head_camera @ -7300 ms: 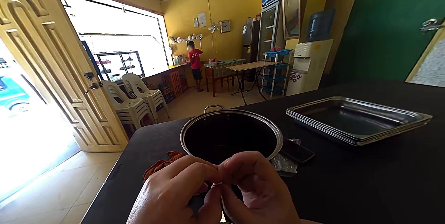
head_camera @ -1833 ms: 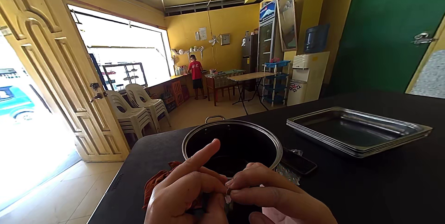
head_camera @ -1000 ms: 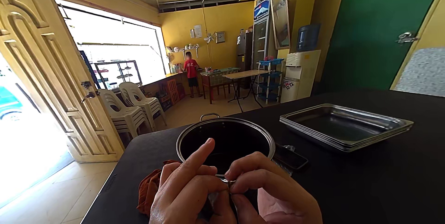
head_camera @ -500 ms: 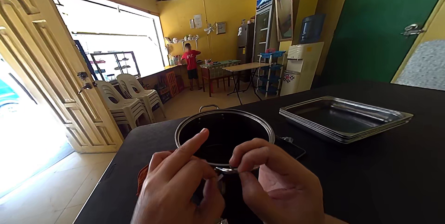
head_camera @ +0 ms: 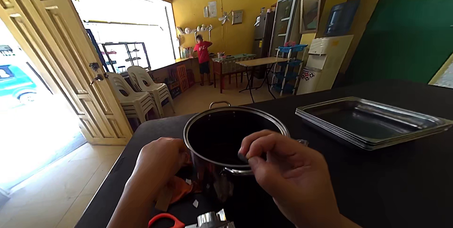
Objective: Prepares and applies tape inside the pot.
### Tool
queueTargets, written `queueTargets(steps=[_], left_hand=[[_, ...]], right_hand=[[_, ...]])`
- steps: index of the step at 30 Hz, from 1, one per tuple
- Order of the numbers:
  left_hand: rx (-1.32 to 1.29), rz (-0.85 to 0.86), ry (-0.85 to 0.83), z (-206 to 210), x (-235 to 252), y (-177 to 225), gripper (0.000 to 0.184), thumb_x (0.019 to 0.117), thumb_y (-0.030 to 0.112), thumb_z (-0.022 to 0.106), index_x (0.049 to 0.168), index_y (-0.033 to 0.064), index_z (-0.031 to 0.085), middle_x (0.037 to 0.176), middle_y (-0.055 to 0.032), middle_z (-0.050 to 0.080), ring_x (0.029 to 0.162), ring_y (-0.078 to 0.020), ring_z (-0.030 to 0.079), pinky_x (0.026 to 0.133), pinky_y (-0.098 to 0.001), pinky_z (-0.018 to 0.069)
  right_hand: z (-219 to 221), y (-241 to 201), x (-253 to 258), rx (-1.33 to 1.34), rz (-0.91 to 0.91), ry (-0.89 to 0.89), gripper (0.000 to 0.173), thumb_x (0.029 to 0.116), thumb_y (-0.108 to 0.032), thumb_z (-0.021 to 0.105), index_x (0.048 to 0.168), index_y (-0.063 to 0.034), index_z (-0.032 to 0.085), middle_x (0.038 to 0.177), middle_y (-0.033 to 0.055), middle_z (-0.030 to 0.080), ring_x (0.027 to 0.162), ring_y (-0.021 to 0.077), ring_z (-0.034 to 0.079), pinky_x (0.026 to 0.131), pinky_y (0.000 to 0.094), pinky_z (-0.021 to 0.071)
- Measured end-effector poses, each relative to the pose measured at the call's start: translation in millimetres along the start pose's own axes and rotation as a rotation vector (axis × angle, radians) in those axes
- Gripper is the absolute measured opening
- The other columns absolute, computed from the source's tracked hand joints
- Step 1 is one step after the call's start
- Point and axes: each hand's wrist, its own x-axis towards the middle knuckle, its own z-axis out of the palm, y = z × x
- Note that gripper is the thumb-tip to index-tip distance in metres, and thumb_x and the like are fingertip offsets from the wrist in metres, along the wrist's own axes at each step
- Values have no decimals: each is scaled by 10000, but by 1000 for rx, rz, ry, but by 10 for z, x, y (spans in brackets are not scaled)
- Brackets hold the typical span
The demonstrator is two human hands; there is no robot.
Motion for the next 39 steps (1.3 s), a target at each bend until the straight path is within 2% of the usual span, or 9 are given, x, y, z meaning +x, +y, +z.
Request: queueTargets(steps=[1, 3, 5, 8, 13, 20, 27, 34, 39], left_hand=[[-84, 84, 205, -30, -84, -53, 79, 951, 241, 726, 913, 186, 767, 825, 19, 711, 729, -181, 681, 648, -474, 566], [-234, 242, 536, -66, -210, -72, 134, 949, 324, 631, 948, 264, 751, 823, 145, 634, 633, 10, 573, 543, -217, 508], [-445, 404, 627, -134, -327, 29, 171, 996, 330, 606, 1037, 244, 749, 998, 149, 674, 783, 45, 622, 652, -142, 542], [-626, 576, 573, -132, -447, 223, 150, 1015, 271, 631, 1066, 205, 756, 1293, 56, 674, 1115, -88, 683, 891, -254, 616], [-735, 627, 504, -14, -474, 354, 136, 988, 199, 640, 1012, 192, 773, 1433, 16, 617, 1300, -165, 595, 1033, -348, 551], [-823, 629, 495, 21, -501, 414, 82, 953, 184, 688, 956, 142, 758, 1442, -43, 612, 1234, -169, 632, 983, -347, 565], [-747, 623, 599, 56, -513, 457, 59, 934, 188, 683, 892, 160, 713, 1438, 0, 623, 1267, -148, 612, 1039, -385, 507], [-706, 624, 688, 130, -464, 544, 82, 913, 150, 626, 832, 154, 638, 1431, -2, 630, 1338, -179, 574, 1080, -416, 492], [-643, 595, 800, 179, -466, 566, 88, 932, 165, 634, 846, 170, 653, 1411, -8, 645, 1364, -221, 554, 1091, -458, 475]], right_hand=[[5, 34, 0, 50, 40, -12, 47, 886, -135, 670, 930, -145, 685, 947, -6, 669, 883, 92, 669, 716, 227, 590], [17, 83, -18, 116, 102, -28, 34, 880, -145, 667, 899, -140, 694, 922, -2, 683, 874, 87, 673, 734, 231, 585], [33, 97, -37, 179, 134, -55, 45, 890, -147, 662, 887, -123, 700, 909, 4, 691, 870, 76, 670, 755, 223, 575], [64, 93, -67, 248, 156, -88, 68, 902, -151, 652, 886, -106, 701, 902, 7, 686, 873, 64, 657, 767, 213, 557], [69, 85, -96, 215, 73, -93, 75, 909, -113, 644, 894, -63, 698, 924, 17, 694, 922, 62, 650, 800, 207, 541], [83, 93, -97, 146, 24, -58, 71, 909, -83, 632, 902, -52, 695, 929, 29, 699, 913, 78, 664, 800, 219, 562], [103, 96, -112, 94, -22, -62, 65, 904, -83, 647, 905, -48, 702, 935, 27, 703, 910, 77, 662, 793, 219, 566], [149, 133, -176, -211, -185, 40, 46, 908, -139, 651, 917, -144, 695, 949, -41, 710, 906, 54, 648, 839, 266, 522], [179, 194, -203, -383, -339, 132, 46, 929, -175, 652, 962, -186, 681, 981, -69, 711, 935, 54, 639, 890, 320, 477]])
